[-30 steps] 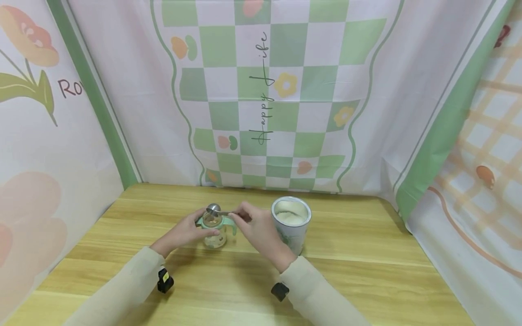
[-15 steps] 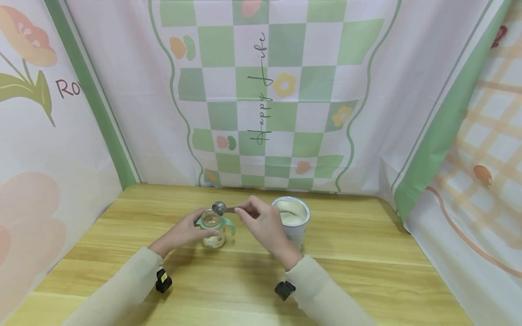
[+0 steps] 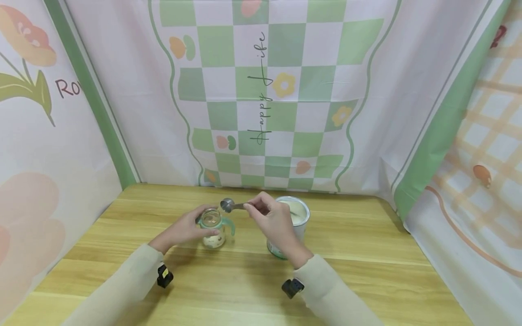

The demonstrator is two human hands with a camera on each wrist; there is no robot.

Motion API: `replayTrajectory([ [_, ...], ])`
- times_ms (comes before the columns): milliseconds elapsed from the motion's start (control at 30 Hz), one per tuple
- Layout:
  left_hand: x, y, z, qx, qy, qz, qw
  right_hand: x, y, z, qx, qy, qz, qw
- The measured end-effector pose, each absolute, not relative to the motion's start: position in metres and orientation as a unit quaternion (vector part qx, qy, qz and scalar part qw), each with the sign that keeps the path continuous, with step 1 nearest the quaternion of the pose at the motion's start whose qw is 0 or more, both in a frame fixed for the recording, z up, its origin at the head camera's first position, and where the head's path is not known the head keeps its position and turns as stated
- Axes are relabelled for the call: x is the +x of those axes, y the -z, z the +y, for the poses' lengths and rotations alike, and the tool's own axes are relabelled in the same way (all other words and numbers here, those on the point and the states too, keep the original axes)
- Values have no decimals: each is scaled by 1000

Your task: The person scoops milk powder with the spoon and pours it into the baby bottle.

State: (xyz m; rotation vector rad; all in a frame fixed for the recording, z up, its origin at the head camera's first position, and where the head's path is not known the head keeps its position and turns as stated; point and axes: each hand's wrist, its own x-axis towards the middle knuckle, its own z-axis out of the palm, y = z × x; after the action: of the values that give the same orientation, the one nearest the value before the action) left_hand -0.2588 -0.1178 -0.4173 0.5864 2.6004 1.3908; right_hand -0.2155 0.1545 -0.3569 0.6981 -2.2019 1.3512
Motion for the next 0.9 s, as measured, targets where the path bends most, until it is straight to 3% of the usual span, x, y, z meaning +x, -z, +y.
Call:
replayTrajectory([
  [333, -261, 410, -116, 215, -455, 862, 55, -191, 325, 160, 239, -494, -803, 232],
  [900, -271, 386, -102, 306, -413, 857, 29, -195, 324, 201, 210, -462, -818, 271],
])
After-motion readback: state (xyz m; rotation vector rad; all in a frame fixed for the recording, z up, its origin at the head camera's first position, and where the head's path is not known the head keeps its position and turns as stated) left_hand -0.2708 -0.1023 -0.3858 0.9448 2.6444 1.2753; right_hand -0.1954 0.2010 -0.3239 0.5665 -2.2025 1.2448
